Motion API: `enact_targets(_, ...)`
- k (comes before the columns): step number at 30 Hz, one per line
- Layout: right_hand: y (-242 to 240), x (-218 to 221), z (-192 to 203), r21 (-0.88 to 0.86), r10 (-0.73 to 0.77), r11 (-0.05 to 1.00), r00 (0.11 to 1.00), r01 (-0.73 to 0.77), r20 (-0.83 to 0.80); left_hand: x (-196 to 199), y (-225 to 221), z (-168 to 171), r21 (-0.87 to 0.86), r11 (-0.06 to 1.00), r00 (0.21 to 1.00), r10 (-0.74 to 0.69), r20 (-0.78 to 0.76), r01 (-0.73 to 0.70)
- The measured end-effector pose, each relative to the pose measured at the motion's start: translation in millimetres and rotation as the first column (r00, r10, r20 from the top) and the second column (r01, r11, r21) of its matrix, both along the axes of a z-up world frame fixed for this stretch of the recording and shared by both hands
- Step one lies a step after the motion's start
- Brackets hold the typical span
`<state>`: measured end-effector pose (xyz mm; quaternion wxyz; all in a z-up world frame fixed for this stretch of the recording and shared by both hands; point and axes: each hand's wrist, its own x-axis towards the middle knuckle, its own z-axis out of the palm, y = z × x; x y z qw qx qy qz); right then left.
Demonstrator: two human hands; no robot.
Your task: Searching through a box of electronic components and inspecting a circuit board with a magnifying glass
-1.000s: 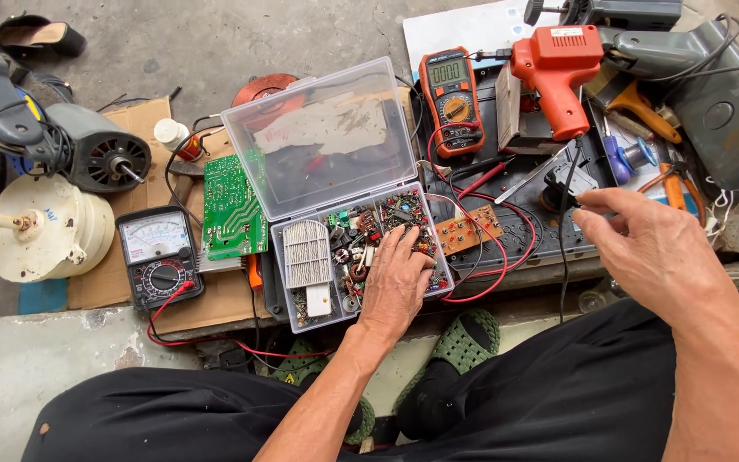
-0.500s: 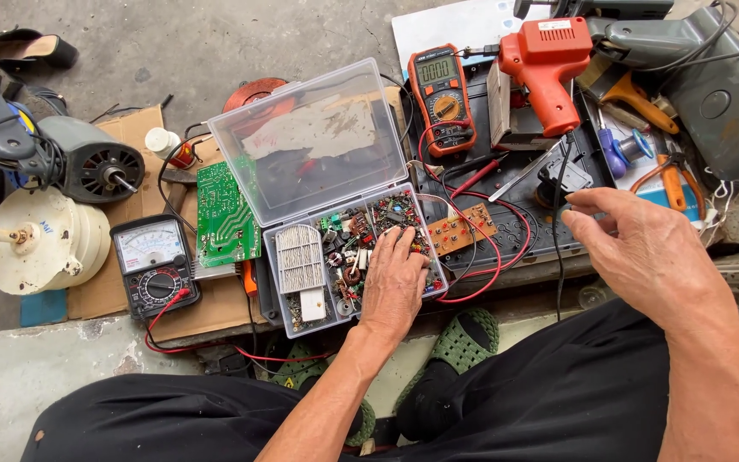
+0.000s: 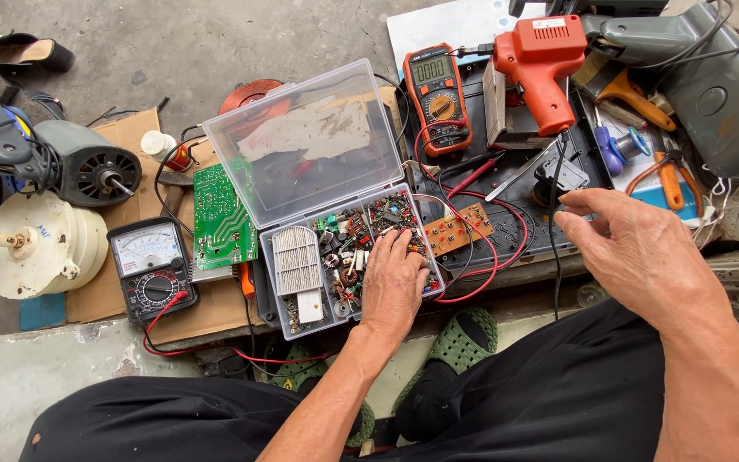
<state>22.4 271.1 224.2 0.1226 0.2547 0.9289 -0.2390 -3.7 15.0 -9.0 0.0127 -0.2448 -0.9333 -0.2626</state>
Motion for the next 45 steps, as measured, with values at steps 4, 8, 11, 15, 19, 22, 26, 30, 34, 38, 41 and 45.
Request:
enact_targets(4,1,0,-3,0.014,0.015,1.000,1.000,-0.015,-0.001,2,6,2,-0.033,0.999,1.000,0.014,-0.023,-0.014)
enact_targets(8,3,-2,-6,0.032,0.039,0.999,0.999,-0.039,0.001,2,10,-3,-0.050,0.997,0.998,0.051,-0.023,-0.052)
enact_targets(11,17,1,-32,0.086,0.113,0.990,0.992,-0.107,-0.060,3,9,14,-0.013,0.999,0.999,0.039,-0.031,-0.040)
enact_targets(15,26,-1,-45,0.066,0.124,0.991,0.985,-0.117,-0.123,1,4,23,0.050,0.998,0.998,-0.019,-0.067,0.022)
enact_targets(19,29,-4,-57,0.067,0.126,0.991,0.977,-0.116,-0.169,-2,0,26,0.062,0.997,0.998,-0.048,-0.045,0.051)
enact_targets(22,26,-5,-57,0.038,0.118,0.993,0.970,-0.112,-0.213,-5,-5,29,0.110,0.993,0.996,-0.039,-0.075,0.047)
enact_targets(26,10,-9,-41,-0.102,0.002,0.995,0.986,-0.020,-0.168,-15,-11,6,0.120,0.993,1.000,-0.011,-0.009,0.012)
enact_targets(30,-2,-9,-73,-0.195,0.023,0.979,0.983,-0.058,-0.180,-27,-3,34,0.085,0.894,0.754,0.316,0.576,-0.440)
enact_targets(34,-45,-12,-70,-0.296,-0.042,0.954,0.999,0.036,-0.017,-37,-6,57,0.163,0.819,0.614,0.264,0.744,-0.550)
enact_targets(38,-102,-3,-41,-0.673,-0.423,0.644,0.902,0.364,0.082,-13,-26,104,0.336,0.798,0.787,0.258,0.560,-0.500)
enact_targets(41,-126,3,-36,-0.827,-0.503,0.449,0.861,0.338,0.078,-2,-35,149,0.531,0.753,0.892,0.163,0.422,-0.389)
enact_targets(45,-140,6,-42,-0.920,-0.495,0.327,0.869,0.216,0.028,3,-43,169,0.609,0.780,0.987,0.066,0.149,-0.144)
